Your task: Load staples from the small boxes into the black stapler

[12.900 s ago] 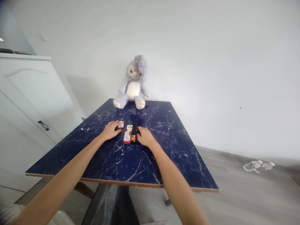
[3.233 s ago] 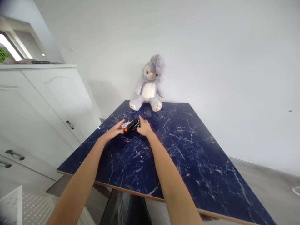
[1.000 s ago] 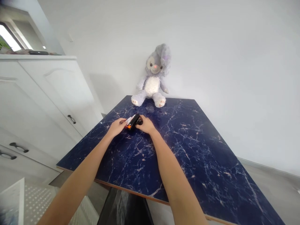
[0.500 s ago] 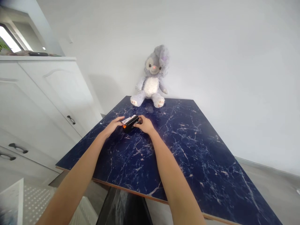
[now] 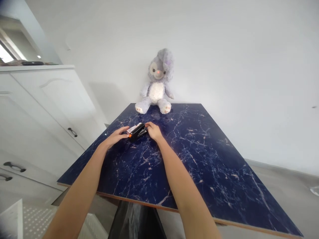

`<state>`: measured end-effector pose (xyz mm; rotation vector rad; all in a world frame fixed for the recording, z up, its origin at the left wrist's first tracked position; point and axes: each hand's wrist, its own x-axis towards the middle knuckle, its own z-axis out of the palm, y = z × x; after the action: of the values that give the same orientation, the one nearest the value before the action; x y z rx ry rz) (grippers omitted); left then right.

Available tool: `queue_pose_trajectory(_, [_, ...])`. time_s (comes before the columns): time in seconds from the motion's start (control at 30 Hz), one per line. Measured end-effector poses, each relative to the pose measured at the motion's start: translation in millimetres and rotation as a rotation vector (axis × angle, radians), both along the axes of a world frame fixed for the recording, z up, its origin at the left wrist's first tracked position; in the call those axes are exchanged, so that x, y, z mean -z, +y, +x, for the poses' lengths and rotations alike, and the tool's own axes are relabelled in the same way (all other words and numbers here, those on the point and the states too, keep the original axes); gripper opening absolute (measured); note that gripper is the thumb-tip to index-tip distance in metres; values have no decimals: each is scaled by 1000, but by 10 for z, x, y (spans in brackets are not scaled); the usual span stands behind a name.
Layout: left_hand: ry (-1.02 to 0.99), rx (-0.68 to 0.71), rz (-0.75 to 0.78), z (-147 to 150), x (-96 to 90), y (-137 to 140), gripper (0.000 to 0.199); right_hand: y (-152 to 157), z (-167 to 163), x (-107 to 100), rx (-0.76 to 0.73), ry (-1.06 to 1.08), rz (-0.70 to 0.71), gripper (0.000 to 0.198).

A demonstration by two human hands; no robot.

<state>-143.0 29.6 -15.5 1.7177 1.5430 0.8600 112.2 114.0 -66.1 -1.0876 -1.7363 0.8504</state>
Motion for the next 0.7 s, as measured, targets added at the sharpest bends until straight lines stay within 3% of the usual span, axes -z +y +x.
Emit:
queue_pose_trajectory(0.17, [-20, 6, 0, -26, 16, 30, 69, -19, -1, -38, 41, 48, -21, 29])
queue_pose_trajectory(0.5, [-19, -28, -39, -31, 14, -23, 73, -10, -9, -4, 57, 134, -76, 50])
queue_pose_trajectory(0.7, [-2, -51, 6, 28, 48, -30, 60, -13, -1, -8, 69, 180, -102, 54])
